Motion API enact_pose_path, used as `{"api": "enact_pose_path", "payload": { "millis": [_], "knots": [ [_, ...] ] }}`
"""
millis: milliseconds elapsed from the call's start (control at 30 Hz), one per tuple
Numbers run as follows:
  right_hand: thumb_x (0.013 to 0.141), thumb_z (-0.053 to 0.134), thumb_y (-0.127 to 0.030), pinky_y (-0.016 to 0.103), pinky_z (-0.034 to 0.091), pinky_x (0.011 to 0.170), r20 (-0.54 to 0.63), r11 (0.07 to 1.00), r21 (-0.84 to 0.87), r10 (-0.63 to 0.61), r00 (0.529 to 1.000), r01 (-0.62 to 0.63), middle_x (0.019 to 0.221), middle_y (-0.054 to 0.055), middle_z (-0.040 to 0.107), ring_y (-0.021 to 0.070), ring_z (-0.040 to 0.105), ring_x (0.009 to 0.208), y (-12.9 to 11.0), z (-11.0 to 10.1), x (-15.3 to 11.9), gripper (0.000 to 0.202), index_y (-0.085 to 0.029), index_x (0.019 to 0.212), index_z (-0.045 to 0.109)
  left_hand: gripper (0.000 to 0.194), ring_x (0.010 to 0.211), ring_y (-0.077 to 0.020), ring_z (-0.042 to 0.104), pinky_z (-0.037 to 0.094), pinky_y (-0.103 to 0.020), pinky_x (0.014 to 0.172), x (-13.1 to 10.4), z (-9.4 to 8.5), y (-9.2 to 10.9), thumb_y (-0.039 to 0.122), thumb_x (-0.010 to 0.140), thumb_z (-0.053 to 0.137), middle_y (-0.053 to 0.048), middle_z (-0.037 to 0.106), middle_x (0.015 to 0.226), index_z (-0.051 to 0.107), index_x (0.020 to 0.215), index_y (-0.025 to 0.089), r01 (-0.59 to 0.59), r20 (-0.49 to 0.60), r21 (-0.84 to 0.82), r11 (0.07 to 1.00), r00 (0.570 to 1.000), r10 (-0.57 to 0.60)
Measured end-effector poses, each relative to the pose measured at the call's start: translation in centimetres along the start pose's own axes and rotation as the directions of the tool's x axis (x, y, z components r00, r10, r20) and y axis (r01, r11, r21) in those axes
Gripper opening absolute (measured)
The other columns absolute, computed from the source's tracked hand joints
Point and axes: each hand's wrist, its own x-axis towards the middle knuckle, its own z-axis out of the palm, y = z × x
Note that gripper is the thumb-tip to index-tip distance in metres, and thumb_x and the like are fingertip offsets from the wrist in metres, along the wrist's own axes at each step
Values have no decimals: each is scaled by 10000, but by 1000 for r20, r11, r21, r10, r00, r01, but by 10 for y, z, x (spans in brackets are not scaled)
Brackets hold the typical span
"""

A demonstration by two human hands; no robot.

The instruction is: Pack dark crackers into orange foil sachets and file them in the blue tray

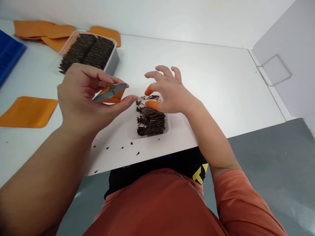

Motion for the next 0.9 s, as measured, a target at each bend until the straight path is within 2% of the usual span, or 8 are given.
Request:
{"api": "enact_pose_path", "payload": {
  "millis": [67,133,300,500,667,767,833,900],
  "knots": [
    [990,775,-480,828,13,1415,81,1000,11,-5,997,4,1706,54,593,460,300,1731,1,3,0,245,-276,1096,861,402,1178,-237,780,718,-456,1023,1,1,-5,498,950,841,5,757,1228,559,1157,301,5,-8,12,1000,1000,-5],
    [986,782,-519,843,-51,1414,144,1000,18,-14,990,12,1764,56,536,480,235,1762,-2,4,-1,283,-276,1099,871,420,1159,-236,777,715,-447,1001,2,3,-9,505,944,849,2,748,1201,549,1141,288,-19,-32,5,1000,999,19],
    [946,845,-500,898,-64,1395,196,998,-35,-52,979,60,1796,51,497,501,219,1769,-10,4,-5,229,-280,1003,873,459,1043,-238,760,690,-448,917,3,6,-11,467,887,899,-7,721,1131,554,1107,259,-101,-90,-42,994,991,97],
    [1005,770,-353,874,56,1408,16,990,-93,-107,994,108,1583,73,693,444,402,1686,-10,14,-4,180,-257,859,813,476,996,-231,739,668,-453,920,4,3,-7,473,881,908,-3,720,1121,556,1123,263,-37,-17,44,998,999,37],
    [1054,646,-288,731,347,1347,-234,997,-68,-40,971,24,1409,96,747,386,586,1498,-6,10,5,183,-259,922,769,422,949,-206,715,643,-412,863,5,3,-9,434,907,875,6,714,1088,547,1120,275,-36,-3,127,991,999,37],
    [1105,598,-400,589,523,1192,-465,998,61,49,884,-24,1243,109,749,318,671,1250,-3,5,8,236,-269,952,722,442,869,-199,692,626,-400,809,6,5,-8,355,847,911,9,694,1019,556,1098,274,-60,-15,198,978,998,65],
    [1133,558,-473,509,586,1078,-608,979,203,134,783,-10,1143,85,733,268,693,1118,-6,5,10,296,-270,961,688,476,821,-199,679,621,-399,782,7,9,-7,341,813,935,10,681,978,564,1102,269,-58,-11,224,973,998,62],
    [1144,532,-510,446,612,976,-690,941,332,198,696,60,1072,54,709,226,709,1033,-13,11,11,335,-265,958,663,482,811,-209,687,623,-405,784,7,13,-5,342,809,935,8,679,967,566,1111,270,-41,-1,220,975,999,42]
  ]
}}
